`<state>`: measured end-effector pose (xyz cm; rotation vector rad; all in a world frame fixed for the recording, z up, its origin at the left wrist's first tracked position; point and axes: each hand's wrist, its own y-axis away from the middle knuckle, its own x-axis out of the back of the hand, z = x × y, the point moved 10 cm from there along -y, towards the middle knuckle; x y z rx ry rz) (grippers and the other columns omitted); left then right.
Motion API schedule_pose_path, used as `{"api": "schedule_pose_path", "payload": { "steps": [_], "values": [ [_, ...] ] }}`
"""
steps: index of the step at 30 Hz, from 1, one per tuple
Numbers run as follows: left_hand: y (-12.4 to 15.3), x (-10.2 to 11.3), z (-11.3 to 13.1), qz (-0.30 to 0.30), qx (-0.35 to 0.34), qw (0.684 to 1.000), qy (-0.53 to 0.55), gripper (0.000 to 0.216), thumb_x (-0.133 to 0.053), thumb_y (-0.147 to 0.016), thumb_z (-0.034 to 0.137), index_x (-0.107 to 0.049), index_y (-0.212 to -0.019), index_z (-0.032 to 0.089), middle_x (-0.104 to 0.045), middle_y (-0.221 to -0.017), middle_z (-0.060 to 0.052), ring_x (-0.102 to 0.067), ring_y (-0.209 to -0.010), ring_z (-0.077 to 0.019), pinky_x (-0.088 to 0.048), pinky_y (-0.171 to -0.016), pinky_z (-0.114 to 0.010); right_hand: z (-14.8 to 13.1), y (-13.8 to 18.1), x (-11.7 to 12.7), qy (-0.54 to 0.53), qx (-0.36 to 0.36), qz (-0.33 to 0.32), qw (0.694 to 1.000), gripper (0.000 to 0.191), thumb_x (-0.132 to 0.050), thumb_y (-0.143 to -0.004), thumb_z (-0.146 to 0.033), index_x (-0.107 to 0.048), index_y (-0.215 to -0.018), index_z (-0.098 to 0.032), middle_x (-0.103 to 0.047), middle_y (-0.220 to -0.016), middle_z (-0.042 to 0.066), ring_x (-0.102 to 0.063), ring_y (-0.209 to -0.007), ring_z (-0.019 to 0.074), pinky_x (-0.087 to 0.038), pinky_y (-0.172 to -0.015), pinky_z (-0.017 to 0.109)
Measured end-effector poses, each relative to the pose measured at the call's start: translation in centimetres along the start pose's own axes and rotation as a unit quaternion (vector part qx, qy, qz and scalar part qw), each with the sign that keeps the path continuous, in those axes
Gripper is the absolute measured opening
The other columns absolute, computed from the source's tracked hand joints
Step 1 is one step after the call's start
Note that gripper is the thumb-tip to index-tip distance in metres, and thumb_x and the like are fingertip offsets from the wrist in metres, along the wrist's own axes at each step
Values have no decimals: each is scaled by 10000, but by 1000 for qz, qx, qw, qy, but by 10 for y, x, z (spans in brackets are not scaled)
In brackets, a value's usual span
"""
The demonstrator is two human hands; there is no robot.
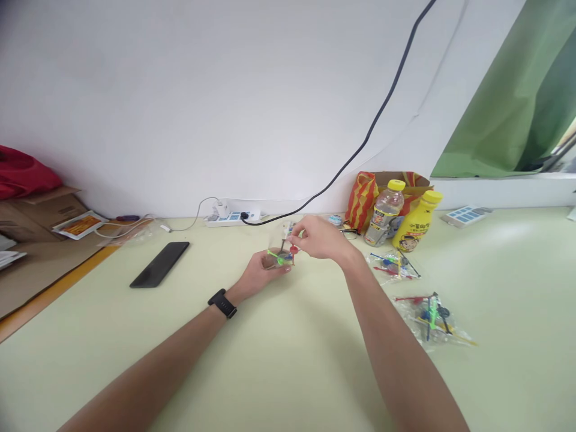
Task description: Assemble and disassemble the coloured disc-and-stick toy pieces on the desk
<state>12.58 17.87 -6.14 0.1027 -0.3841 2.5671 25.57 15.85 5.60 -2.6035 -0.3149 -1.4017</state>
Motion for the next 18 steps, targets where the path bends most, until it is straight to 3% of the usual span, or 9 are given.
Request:
{"api": "schedule_pose_path", "payload": {
  "steps": [3,6,10,13,16,18],
  "values": [
    [1,-2,3,-2,-4,1000,1,442,-827,-827,388,-738,-1201,169,-761,-1217,-124,-706,-1154,-305,-518,-1051,-424,8,-3,-5,45,-23,-7,999,249,-613,-900,-352,-813,-849,-213,-681,-647,14,-544,-500,118,-340,-519,251],
    [1,-1,4,5,-10,1000,3,429,-823,-831,389,-736,-1187,165,-755,-1223,-130,-700,-1159,-311,-521,-1047,-444,16,-3,-10,46,-54,-31,997,239,-628,-899,-363,-807,-827,-223,-668,-562,10,-582,-481,138,-382,-528,253],
    [-1,5,1,23,-5,1000,12,385,-828,-825,408,-744,-1108,161,-770,-1162,-131,-716,-1107,-294,-532,-1026,-438,21,-1,9,16,-74,60,995,440,-510,-986,-529,-773,-814,-221,-706,-605,28,-629,-494,158,-427,-540,265],
    [-1,11,1,51,-9,998,28,383,-841,-808,437,-735,-1047,157,-773,-1120,-134,-727,-1052,-281,-557,-973,-422,14,-1,17,-27,-17,99,995,442,-514,-989,-550,-772,-862,-215,-774,-843,58,-704,-658,178,-467,-587,262],
    [1,8,4,42,-10,998,37,400,-853,-799,434,-720,-1054,157,-771,-1098,-133,-731,-1024,-274,-571,-927,-402,7,-5,7,-114,66,46,990,269,-671,-909,-460,-774,-952,-214,-783,-1055,63,-731,-829,196,-516,-659,261],
    [2,4,5,26,2,999,44,425,-847,-809,426,-706,-1107,158,-767,-1109,-132,-740,-1001,-272,-581,-890,-392,7,-8,3,-150,89,27,984,221,-727,-861,-406,-774,-921,-199,-792,-1008,65,-726,-852,205,-535,-695,274]
  ]
}}
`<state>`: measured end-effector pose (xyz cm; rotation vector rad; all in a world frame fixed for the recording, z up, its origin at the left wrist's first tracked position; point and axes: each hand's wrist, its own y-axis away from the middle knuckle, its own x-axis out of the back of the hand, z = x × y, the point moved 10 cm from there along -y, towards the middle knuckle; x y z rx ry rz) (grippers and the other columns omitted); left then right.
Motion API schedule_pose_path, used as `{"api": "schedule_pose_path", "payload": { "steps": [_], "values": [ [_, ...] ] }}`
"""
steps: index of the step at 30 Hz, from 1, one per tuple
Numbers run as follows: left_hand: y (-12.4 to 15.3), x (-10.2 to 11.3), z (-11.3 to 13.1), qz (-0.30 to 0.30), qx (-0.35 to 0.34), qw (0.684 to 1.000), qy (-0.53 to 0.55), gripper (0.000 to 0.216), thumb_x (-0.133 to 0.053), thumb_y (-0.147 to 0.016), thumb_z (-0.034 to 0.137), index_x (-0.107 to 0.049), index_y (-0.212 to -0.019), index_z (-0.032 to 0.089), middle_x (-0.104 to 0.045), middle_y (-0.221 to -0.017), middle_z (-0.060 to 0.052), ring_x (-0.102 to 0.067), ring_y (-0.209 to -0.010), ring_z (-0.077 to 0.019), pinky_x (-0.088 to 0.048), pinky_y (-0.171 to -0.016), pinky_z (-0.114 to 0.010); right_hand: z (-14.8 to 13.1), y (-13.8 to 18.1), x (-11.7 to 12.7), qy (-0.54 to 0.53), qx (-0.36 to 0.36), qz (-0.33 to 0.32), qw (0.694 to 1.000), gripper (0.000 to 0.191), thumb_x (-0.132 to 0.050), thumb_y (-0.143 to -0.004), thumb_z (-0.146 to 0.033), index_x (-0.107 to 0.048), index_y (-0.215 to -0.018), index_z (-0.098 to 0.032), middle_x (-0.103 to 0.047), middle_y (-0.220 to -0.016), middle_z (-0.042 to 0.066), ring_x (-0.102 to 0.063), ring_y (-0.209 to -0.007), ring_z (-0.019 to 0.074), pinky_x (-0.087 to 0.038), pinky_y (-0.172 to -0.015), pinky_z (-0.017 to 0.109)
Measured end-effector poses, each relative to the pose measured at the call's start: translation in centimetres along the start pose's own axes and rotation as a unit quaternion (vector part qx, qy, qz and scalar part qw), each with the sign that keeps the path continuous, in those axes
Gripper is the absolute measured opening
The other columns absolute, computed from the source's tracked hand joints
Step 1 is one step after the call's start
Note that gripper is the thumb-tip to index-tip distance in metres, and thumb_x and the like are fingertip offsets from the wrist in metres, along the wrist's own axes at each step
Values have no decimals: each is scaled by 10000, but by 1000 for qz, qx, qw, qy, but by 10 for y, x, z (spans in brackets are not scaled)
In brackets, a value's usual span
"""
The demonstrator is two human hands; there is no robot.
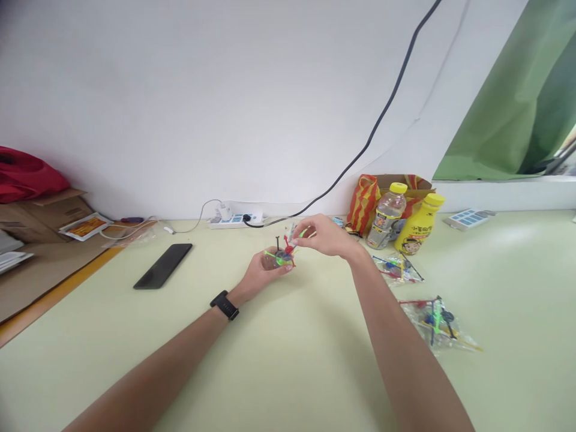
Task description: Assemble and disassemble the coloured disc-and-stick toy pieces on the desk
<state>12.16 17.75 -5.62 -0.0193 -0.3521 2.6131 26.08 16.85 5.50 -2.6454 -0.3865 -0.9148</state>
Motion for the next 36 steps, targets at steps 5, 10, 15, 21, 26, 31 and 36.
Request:
{"api": "schedule_pose_path", "payload": {
  "steps": [5,10,15,21,26,31,36],
  "values": [
    [-6,8,15,38,-19,999,6,436,-781,-872,449,-669,-1188,170,-728,-1248,-147,-710,-1124,-292,-570,-949,-409,-8,-4,6,-15,44,36,998,183,-721,-856,-342,-784,-826,-172,-790,-833,53,-708,-786,192,-545,-751,298],
    [-11,35,56,109,-106,987,-52,663,-760,-900,425,-440,-1461,277,-691,-1309,-133,-723,-1057,-235,-565,-943,-398,-26,-1,11,23,73,71,995,168,-706,-874,-318,-784,-807,-186,-785,-804,37,-695,-778,179,-520,-765,296],
    [-2,38,115,86,-201,942,-254,508,-752,-906,400,-517,-1343,291,-623,-1371,-98,-695,-1047,-205,-563,-906,-360,-29,-1,10,38,78,88,992,156,-686,-886,-292,-776,-821,-182,-784,-824,42,-690,-790,184,-508,-772,309],
    [1,27,136,5,-190,893,-408,318,-713,-917,447,-687,-1190,287,-549,-1449,-91,-552,-1314,-299,-549,-931,-376,-43,5,18,31,95,133,986,169,-672,-900,-310,-768,-824,-194,-773,-845,39,-684,-810,186,-511,-770,308],
    [-1,39,136,27,-182,903,-388,442,-726,-901,438,-591,-1295,290,-602,-1364,-80,-613,-1178,-248,-555,-852,-337,-46,6,15,27,107,120,987,158,-666,-905,-304,-763,-843,-196,-772,-874,39,-685,-850,189,-510,-794,311],
    [-10,42,122,-7,-149,893,-425,239,-628,-965,463,-729,-931,248,-731,-1047,-49,-663,-921,-216,-513,-733,-317,-38,-1,10,30,112,116,986,159,-667,-910,-314,-758,-854,-196,-776,-900,48,-686,-873,196,-520,-813,322],
    [-2,39,152,38,-165,865,-473,299,-578,-985,465,-752,-903,235,-743,-950,-58,-657,-836,-221,-510,-729,-332,-46,4,15,12,97,127,987,169,-684,-906,-331,-761,-844,-194,-777,-873,52,-700,-831,205,-536,-771,317]
  ]
}}
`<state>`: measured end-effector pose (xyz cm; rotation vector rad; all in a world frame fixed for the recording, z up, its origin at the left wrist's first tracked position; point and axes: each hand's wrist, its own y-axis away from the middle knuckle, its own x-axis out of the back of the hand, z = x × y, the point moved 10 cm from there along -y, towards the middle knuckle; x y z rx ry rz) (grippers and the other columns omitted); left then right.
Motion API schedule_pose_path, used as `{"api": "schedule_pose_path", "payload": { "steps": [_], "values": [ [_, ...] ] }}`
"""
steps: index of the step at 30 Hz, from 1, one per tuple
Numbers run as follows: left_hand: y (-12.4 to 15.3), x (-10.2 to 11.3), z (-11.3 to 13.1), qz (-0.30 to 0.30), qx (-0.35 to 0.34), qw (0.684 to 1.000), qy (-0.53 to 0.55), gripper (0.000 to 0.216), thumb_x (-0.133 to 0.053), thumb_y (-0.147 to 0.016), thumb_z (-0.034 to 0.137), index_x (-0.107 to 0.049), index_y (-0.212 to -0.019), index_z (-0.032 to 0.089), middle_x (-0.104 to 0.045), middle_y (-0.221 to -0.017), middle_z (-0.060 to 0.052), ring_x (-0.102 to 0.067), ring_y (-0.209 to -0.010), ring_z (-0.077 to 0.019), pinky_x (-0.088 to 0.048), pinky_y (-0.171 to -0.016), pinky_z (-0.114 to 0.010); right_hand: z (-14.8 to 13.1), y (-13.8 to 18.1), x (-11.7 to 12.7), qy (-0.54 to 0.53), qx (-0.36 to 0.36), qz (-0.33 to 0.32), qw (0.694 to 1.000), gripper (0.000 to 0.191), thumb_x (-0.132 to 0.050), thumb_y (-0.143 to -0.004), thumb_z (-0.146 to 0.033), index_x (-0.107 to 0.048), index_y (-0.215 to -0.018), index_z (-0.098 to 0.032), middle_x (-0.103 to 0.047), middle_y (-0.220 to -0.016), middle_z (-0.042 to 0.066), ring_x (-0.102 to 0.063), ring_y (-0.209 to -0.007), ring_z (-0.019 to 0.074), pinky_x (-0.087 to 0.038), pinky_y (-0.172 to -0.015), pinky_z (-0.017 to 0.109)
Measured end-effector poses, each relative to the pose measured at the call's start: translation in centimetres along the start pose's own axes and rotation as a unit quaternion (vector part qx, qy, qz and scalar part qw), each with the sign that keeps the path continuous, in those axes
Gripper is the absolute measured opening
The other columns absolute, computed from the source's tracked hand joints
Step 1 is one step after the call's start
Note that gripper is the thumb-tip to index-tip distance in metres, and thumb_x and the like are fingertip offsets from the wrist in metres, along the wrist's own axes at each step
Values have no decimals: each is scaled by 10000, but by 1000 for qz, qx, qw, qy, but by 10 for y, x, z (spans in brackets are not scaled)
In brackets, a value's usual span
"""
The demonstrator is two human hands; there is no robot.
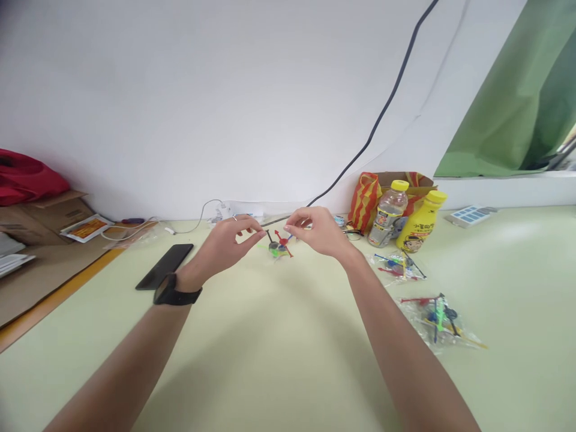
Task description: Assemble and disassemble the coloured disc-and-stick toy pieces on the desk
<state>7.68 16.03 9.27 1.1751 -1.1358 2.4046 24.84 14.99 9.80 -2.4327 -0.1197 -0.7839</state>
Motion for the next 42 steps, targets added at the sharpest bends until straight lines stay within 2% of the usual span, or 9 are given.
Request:
{"api": "schedule_pose_path", "payload": {
  "steps": [4,5,10,15,20,23,28,34,42],
  "values": [
    [3,34,37,47,-35,997,-58,245,-580,-1000,422,-763,-943,269,-742,-982,-20,-672,-894,-232,-510,-813,-344,-33,9,30,49,52,85,994,131,-656,-940,-313,-750,-909,-228,-777,-956,52,-701,-910,234,-527,-786,328],
    [4,39,40,53,-32,996,-66,221,-599,-992,410,-769,-947,275,-742,-977,-13,-674,-914,-240,-506,-831,-348,-38,11,31,67,61,82,992,122,-657,-941,-311,-748,-910,-236,-774,-964,54,-697,-922,240,-523,-791,334],
    [6,24,29,-53,-2,998,-40,152,-705,-918,351,-797,-821,277,-735,-790,-10,-666,-742,-239,-486,-709,-333,-35,11,13,98,55,-21,993,137,-667,-930,-311,-742,-848,-230,-769,-893,46,-688,-874,239,-509,-747,338],
    [5,30,33,-35,-16,999,10,97,-701,-922,322,-791,-896,299,-756,-876,-3,-673,-818,-249,-506,-727,-336,-35,11,28,78,42,27,996,136,-663,-927,-323,-742,-869,-229,-773,-945,47,-683,-909,233,-511,-751,324],
    [3,20,26,-61,-6,997,44,140,-687,-926,348,-781,-861,268,-764,-854,-8,-670,-773,-216,-512,-668,-307,-18,9,5,59,30,-48,997,153,-641,-933,-313,-731,-855,-219,-770,-916,38,-685,-904,218,-520,-820,334],
    [3,16,27,-81,-7,996,42,175,-642,-944,331,-786,-868,268,-779,-889,1,-681,-801,-197,-526,-716,-303,-17,9,-7,41,46,-70,996,124,-652,-934,-324,-736,-957,-235,-760,-1012,39,-678,-974,221,-522,-882,346],
    [6,14,32,-114,-1,993,24,185,-626,-942,335,-787,-882,267,-781,-910,-1,-684,-851,-192,-531,-802,-314,-23,13,-24,26,66,-110,991,232,-690,-936,-406,-748,-1120,-277,-684,-1160,69,-650,-1067,241,-523,-914,371],
    [7,16,28,-112,15,993,20,195,-605,-961,337,-772,-881,276,-779,-925,6,-694,-878,-194,-508,-744,-299,-21,15,-40,58,83,-131,986,292,-698,-943,-431,-741,-1221,-351,-554,-1363,79,-558,-1269,285,-465,-1049,449],
    [6,18,33,-115,8,993,25,186,-612,-963,326,-767,-874,274,-780,-921,23,-688,-856,-174,-482,-724,-280,-20,16,-47,52,92,-153,983,249,-720,-928,-414,-757,-1157,-323,-599,-1268,71,-584,-1207,266,-481,-1025,417]
  ]
}}
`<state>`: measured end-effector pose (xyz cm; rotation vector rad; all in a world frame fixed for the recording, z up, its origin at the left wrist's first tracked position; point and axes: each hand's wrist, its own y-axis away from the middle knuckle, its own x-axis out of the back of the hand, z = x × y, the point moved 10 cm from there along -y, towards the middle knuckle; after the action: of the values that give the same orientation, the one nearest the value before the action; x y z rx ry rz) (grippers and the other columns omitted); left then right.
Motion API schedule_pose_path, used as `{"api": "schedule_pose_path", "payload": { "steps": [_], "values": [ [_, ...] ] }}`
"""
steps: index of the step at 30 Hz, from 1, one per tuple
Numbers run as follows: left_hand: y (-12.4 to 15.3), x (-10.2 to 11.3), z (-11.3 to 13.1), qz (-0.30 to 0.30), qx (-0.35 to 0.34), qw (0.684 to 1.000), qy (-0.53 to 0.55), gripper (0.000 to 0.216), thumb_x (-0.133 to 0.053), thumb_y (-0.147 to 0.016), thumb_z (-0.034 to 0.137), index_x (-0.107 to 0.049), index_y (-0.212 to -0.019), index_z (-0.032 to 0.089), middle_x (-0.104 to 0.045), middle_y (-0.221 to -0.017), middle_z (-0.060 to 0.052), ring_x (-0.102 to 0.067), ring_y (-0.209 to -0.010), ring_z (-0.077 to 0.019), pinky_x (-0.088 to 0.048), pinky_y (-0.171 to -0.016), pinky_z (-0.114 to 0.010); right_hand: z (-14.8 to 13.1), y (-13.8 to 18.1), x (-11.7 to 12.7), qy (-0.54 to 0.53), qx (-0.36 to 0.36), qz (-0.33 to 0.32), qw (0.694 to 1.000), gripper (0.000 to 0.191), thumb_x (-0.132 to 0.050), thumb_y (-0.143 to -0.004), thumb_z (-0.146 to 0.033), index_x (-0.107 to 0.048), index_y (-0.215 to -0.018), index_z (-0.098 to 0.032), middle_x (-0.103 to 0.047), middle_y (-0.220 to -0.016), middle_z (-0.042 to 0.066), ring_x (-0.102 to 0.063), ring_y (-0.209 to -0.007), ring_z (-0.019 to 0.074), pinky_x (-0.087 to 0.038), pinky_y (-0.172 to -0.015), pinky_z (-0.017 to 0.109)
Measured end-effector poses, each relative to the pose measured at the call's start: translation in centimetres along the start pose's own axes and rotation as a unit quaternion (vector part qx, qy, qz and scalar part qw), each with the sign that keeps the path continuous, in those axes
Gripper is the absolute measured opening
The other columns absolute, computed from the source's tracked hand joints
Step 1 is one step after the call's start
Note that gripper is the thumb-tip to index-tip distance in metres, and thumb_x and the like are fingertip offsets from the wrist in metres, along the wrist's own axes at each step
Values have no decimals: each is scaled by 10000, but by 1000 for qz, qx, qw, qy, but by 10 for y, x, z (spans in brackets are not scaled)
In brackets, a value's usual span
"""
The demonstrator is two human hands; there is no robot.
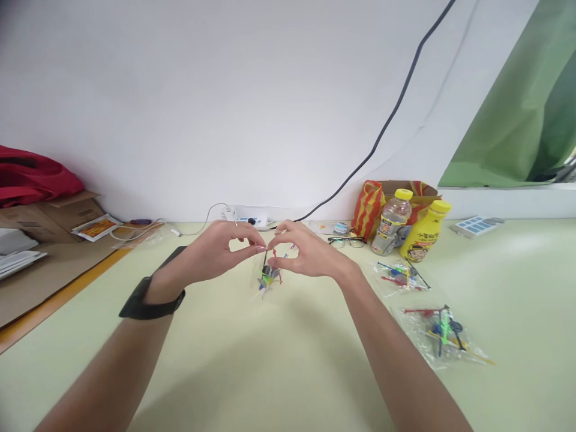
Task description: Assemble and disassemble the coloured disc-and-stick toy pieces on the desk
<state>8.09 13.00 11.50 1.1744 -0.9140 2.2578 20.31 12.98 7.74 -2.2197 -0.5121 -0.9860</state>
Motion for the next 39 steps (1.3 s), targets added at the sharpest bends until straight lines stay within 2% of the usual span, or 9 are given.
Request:
{"api": "schedule_pose_path", "payload": {
  "steps": [6,9,12,15,18,25,29,36,39],
  "values": [
    [1,4,3,3,-2,1000,5,193,-605,-961,299,-773,-868,278,-787,-941,24,-692,-890,-181,-496,-750,-281,10,2,1,3,-24,-6,1000,257,-733,-890,-532,-787,-940,-286,-649,-1237,68,-610,-1171,275,-497,-978,410],
    [1,6,2,7,-1,1000,7,198,-601,-967,311,-776,-880,282,-787,-938,25,-692,-890,-181,-502,-758,-288,8,2,9,-16,-24,22,999,252,-736,-897,-491,-748,-1046,-288,-673,-1193,55,-633,-1112,251,-511,-940,383],
    [2,6,-1,11,5,1000,9,185,-608,-964,318,-775,-891,285,-787,-955,25,-693,-896,-182,-504,-751,-290,0,2,15,-35,-10,47,998,357,-744,-899,-437,-674,-1225,-310,-662,-1238,52,-629,-1120,244,-513,-941,373],
    [1,5,-2,13,6,1000,10,183,-613,-960,316,-774,-879,285,-785,-954,26,-694,-898,-178,-507,-763,-289,-7,0,10,-36,8,22,999,419,-747,-902,-437,-654,-1299,-338,-638,-1273,53,-609,-1171,249,-492,-1000,388],
    [1,4,-1,8,5,1000,8,190,-609,-964,336,-771,-880,285,-783,-943,28,-694,-897,-175,-508,-764,-289,-6,-1,3,-20,5,-1,1000,343,-740,-909,-446,-707,-1230,-332,-639,-1211,56,-609,-1153,249,-484,-1008,395],
    [2,11,2,11,2,1000,-14,173,-645,-928,376,-779,-866,285,-790,-930,29,-695,-906,-188,-527,-825,-302,8,1,6,-20,-12,3,1000,223,-748,-894,-485,-785,-1006,-295,-668,-1138,42,-640,-1057,224,-497,-958,370],
    [2,14,2,20,4,1000,-21,189,-645,-925,393,-785,-877,276,-792,-942,14,-697,-904,-197,-537,-837,-315,11,3,7,-12,-23,-9,1000,234,-721,-907,-507,-810,-917,-291,-704,-1130,44,-661,-1011,226,-509,-923,372],
    [2,11,2,14,-2,1000,-11,211,-623,-950,400,-786,-901,276,-796,-954,0,-702,-903,-204,-544,-815,-315,-3,2,20,-45,-8,42,998,351,-759,-888,-438,-733,-1211,-303,-709,-1166,59,-657,-1061,247,-530,-914,384],
    [2,12,2,13,-2,1000,-10,212,-624,-954,397,-786,-895,275,-796,-953,1,-704,-903,-201,-540,-782,-303,-3,1,14,-39,2,20,999,256,-736,-910,-438,-784,-1130,-316,-688,-1188,62,-657,-1065,243,-530,-898,370]
  ]
}}
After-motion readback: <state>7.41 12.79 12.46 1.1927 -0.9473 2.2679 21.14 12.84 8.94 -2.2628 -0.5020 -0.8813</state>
